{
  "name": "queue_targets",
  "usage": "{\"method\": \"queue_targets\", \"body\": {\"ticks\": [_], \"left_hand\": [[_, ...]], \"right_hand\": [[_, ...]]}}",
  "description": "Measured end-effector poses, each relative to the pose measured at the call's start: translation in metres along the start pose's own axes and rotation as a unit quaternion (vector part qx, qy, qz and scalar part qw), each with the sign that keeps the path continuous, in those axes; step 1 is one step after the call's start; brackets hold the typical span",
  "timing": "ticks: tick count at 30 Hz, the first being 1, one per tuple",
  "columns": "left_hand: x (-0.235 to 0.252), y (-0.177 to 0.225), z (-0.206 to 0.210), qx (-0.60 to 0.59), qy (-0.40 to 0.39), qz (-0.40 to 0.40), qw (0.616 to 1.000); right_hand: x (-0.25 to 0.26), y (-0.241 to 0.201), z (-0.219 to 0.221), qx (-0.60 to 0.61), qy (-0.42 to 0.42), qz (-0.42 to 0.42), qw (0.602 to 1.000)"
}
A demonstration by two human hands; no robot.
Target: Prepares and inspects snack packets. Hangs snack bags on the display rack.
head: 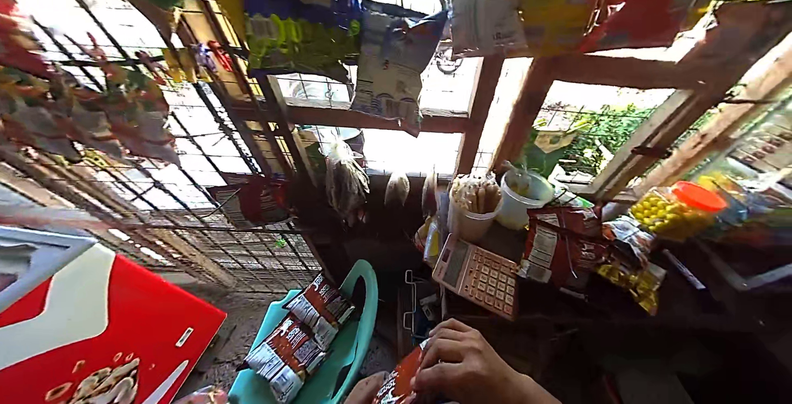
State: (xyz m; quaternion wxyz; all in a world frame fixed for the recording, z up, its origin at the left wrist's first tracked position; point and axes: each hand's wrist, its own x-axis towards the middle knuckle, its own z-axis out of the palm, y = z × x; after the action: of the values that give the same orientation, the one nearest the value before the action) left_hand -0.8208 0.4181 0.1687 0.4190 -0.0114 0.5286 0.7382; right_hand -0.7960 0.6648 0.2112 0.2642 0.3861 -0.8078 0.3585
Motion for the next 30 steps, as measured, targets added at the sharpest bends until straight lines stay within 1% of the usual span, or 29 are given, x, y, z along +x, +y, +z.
{"method": "queue_targets", "body": {"ticks": [2, 4, 6, 8, 9, 11, 13, 15, 17, 21, 25, 26, 27, 28, 29, 30], "left_hand": [[-0.002, 0.017, 0.017, 0.048, -0.026, 0.013, 0.998], [-0.003, 0.029, 0.032, 0.073, -0.028, 0.023, 0.997], [0.001, 0.019, 0.027, 0.020, -0.078, 0.039, 0.996], [0.002, 0.011, 0.024, -0.031, -0.132, 0.030, 0.990], [0.005, 0.006, 0.022, -0.042, -0.146, 0.018, 0.988], [0.012, -0.005, 0.010, -0.049, -0.189, 0.009, 0.981], [0.014, -0.008, 0.004, -0.017, -0.209, 0.042, 0.977], [0.011, -0.009, 0.004, 0.030, -0.186, 0.089, 0.978], [0.012, -0.018, 0.003, 0.042, -0.147, 0.088, 0.984], [0.012, -0.017, 0.014, 0.067, -0.155, 0.092, 0.981], [0.016, -0.026, 0.009, 0.069, -0.163, 0.092, 0.980], [0.016, -0.026, 0.011, 0.073, -0.141, 0.083, 0.984], [0.014, -0.026, 0.013, 0.084, -0.098, 0.077, 0.989], [0.014, -0.022, 0.015, 0.110, -0.050, 0.090, 0.989], [0.017, -0.017, 0.015, 0.150, -0.009, 0.128, 0.980], [0.022, -0.011, 0.011, 0.188, 0.005, 0.178, 0.966]], "right_hand": [[-0.004, -0.003, -0.001, 0.028, 0.001, 0.007, 1.000], [-0.008, -0.005, -0.004, 0.054, 0.021, 0.020, 0.998], [-0.012, -0.009, -0.010, 0.077, 0.048, 0.043, 0.995], [-0.015, -0.012, -0.018, 0.102, 0.077, 0.068, 0.989], [-0.017, -0.013, -0.021, 0.109, 0.088, 0.075, 0.987], [-0.021, -0.013, -0.024, 0.109, 0.097, 0.079, 0.986], [-0.022, -0.013, -0.025, 0.101, 0.105, 0.086, 0.986], [-0.020, -0.012, -0.028, 0.091, 0.114, 0.103, 0.984], [-0.019, -0.013, -0.033, 0.094, 0.117, 0.130, 0.980], [-0.023, -0.009, -0.038, 0.155, 0.119, 0.187, 0.963], [-0.025, -0.006, -0.042, 0.234, 0.103, 0.210, 0.944], [-0.025, -0.006, -0.042, 0.241, 0.104, 0.214, 0.941], [-0.024, -0.006, -0.041, 0.244, 0.107, 0.217, 0.939], [-0.022, -0.004, -0.040, 0.243, 0.110, 0.217, 0.939], [-0.021, -0.003, -0.040, 0.236, 0.110, 0.215, 0.941], [-0.020, -0.001, -0.041, 0.224, 0.105, 0.213, 0.945]]}}
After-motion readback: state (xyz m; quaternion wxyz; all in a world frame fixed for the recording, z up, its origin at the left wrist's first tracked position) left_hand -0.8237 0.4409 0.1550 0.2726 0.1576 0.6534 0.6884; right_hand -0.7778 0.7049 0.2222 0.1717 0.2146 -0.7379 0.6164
